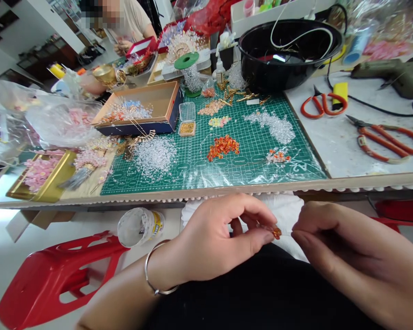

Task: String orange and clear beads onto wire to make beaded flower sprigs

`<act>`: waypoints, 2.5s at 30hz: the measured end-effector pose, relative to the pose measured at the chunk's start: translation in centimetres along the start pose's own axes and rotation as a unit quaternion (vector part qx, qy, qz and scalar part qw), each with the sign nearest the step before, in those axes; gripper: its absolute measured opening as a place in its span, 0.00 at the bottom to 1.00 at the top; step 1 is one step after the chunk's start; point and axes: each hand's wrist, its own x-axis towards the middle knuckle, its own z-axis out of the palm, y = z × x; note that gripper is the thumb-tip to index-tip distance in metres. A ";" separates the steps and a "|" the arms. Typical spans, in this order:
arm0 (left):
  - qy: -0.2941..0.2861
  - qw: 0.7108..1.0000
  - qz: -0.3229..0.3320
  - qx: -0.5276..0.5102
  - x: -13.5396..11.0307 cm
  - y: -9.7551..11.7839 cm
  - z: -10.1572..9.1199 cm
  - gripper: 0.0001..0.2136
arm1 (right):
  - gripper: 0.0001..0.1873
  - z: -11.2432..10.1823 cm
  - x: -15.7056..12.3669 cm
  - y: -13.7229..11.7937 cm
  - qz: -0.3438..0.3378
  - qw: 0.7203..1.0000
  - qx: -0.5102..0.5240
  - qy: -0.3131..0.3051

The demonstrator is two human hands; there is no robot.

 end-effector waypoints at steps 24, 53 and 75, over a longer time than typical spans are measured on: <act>-0.039 0.977 -0.123 -0.167 0.4 0.6 0.9 0.08 | 0.12 -0.6 -0.5 0.7 -0.259 0.963 -0.071 0.007; 0.000 0.997 0.076 0.030 0.2 0.2 0.9 0.04 | 0.08 -0.3 -1.5 0.6 -0.111 0.992 0.055 -0.034; 0.042 0.963 -0.019 0.266 0.6 3.1 -2.1 0.27 | 0.04 0.2 -1.1 1.5 -0.016 0.999 0.033 0.007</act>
